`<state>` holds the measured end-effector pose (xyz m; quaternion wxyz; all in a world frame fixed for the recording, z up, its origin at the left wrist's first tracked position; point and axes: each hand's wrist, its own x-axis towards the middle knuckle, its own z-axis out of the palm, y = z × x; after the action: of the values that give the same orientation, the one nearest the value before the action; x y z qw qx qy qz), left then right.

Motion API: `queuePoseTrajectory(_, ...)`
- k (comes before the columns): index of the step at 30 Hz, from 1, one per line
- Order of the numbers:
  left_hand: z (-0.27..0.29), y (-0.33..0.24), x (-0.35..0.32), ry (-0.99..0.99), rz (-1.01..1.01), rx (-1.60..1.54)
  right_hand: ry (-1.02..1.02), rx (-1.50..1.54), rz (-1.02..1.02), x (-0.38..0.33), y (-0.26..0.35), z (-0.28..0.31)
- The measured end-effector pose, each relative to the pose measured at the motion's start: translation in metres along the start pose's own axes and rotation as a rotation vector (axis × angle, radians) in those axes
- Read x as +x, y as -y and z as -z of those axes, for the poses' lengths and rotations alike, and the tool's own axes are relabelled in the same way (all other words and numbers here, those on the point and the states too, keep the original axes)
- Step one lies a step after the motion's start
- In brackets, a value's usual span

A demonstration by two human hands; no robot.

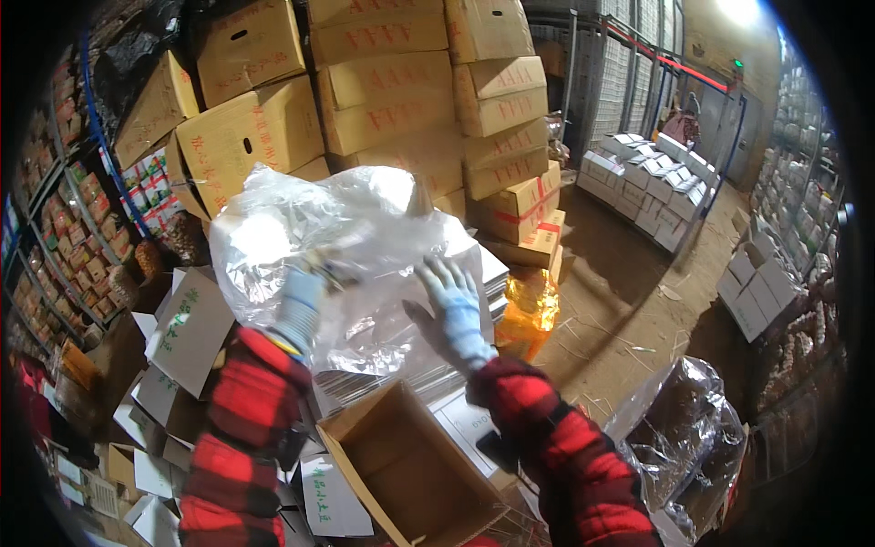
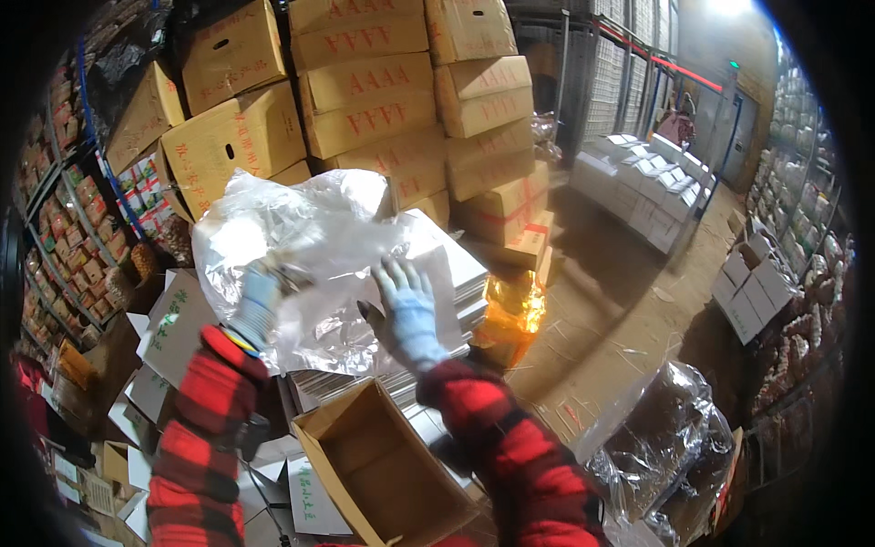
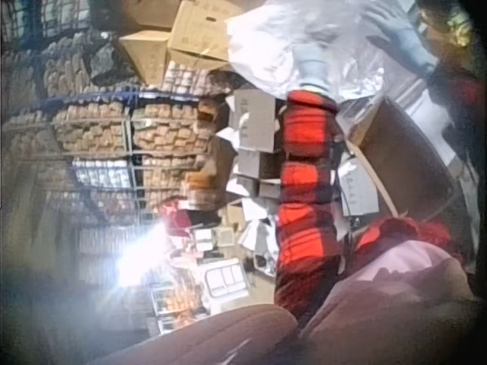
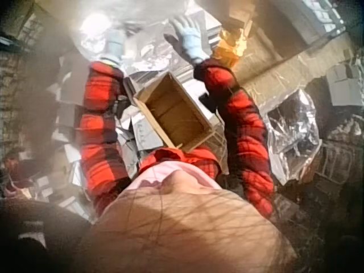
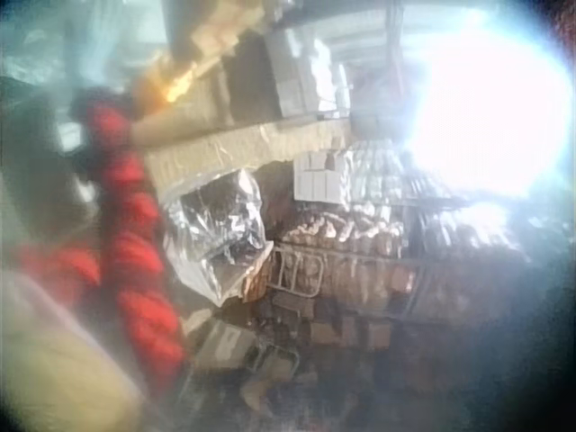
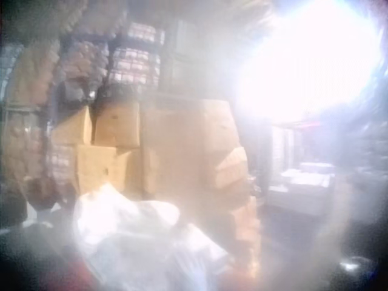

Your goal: Packing plastic bags filled with small potatoes into cardboard boxes in a warehouse.

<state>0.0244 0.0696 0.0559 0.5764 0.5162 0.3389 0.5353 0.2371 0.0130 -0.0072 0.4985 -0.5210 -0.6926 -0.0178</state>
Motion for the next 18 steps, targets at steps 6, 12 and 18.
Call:
queuePoseTrajectory(6, 0.308, -0.114, -0.055, -0.552, -0.542, 1.257, 0.306, -0.484, 0.098, 0.067, -0.019, -0.045)
queuePoseTrajectory(12, 0.406, -0.163, -0.253, -1.332, -0.619, 0.638, 0.199, -0.612, 0.127, 0.061, -0.027, -0.053)
queuePoseTrajectory(18, 0.181, -0.167, -0.333, -0.699, -0.463, 0.914, 0.375, 0.145, 0.541, 0.017, 0.174, -0.074)
